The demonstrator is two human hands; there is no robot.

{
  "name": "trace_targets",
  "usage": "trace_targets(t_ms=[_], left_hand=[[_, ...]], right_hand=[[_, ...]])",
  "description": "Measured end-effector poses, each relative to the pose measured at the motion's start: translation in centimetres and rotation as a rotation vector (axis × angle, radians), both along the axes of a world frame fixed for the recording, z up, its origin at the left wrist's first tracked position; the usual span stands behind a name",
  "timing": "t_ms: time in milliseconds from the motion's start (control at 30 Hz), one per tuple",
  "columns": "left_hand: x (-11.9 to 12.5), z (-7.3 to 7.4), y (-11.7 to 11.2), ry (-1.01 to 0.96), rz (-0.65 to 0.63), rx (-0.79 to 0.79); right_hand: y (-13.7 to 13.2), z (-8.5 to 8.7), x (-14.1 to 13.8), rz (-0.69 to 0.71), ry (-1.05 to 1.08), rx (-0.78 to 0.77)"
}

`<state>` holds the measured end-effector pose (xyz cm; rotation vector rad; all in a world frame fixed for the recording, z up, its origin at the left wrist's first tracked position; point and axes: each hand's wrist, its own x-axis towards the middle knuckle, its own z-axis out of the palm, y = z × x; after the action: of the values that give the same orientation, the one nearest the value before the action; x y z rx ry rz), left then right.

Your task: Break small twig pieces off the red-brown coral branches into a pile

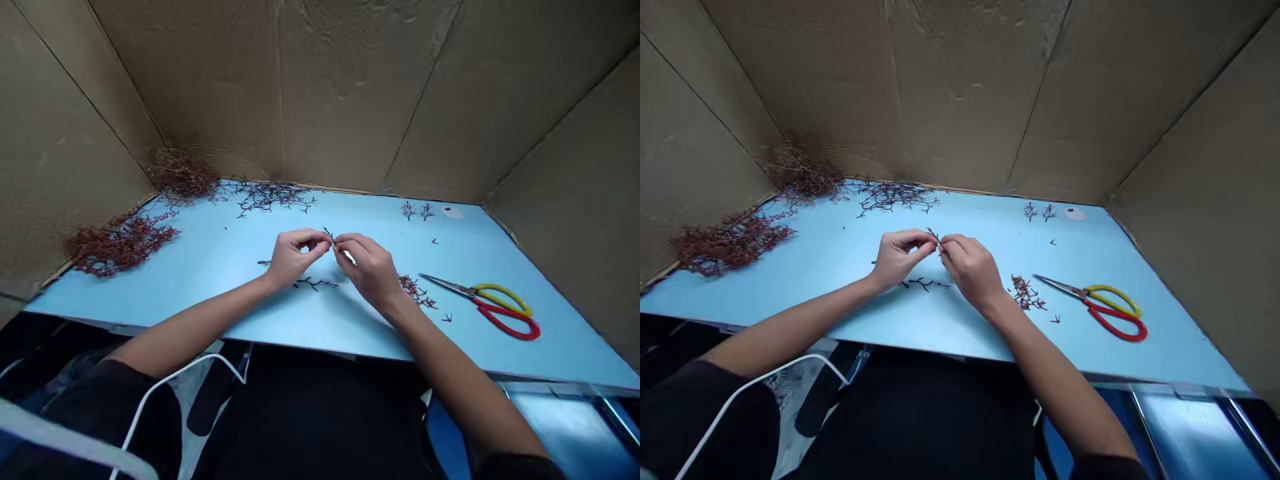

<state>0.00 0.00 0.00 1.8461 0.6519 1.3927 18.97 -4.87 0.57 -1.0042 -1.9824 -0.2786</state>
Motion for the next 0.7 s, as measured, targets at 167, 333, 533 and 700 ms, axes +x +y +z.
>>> trace_targets(t_ms=[167,333,533,700], left_hand=[[0.1,0.3,0.0,-0.13,-0.012,-0.156],[-0.2,1.0,0.4,-0.236,-0.008,-0.294],[-1.0,1.8,1.2,-0.204,-0.084,-0.299],[-1.2,2.1,1.4,-0.145,-0.121,-0.288]], right_hand=[[-0.3,1.0,-0.3,0.076,0.229,-0.115],[0.0,1.6,-0.1,0.185,0.538,-0.451],[0.3,1.8,0.6,0.269,0.647,-0.769],[0.0,2.2,0.7,0.32,0.576,-0.804]])
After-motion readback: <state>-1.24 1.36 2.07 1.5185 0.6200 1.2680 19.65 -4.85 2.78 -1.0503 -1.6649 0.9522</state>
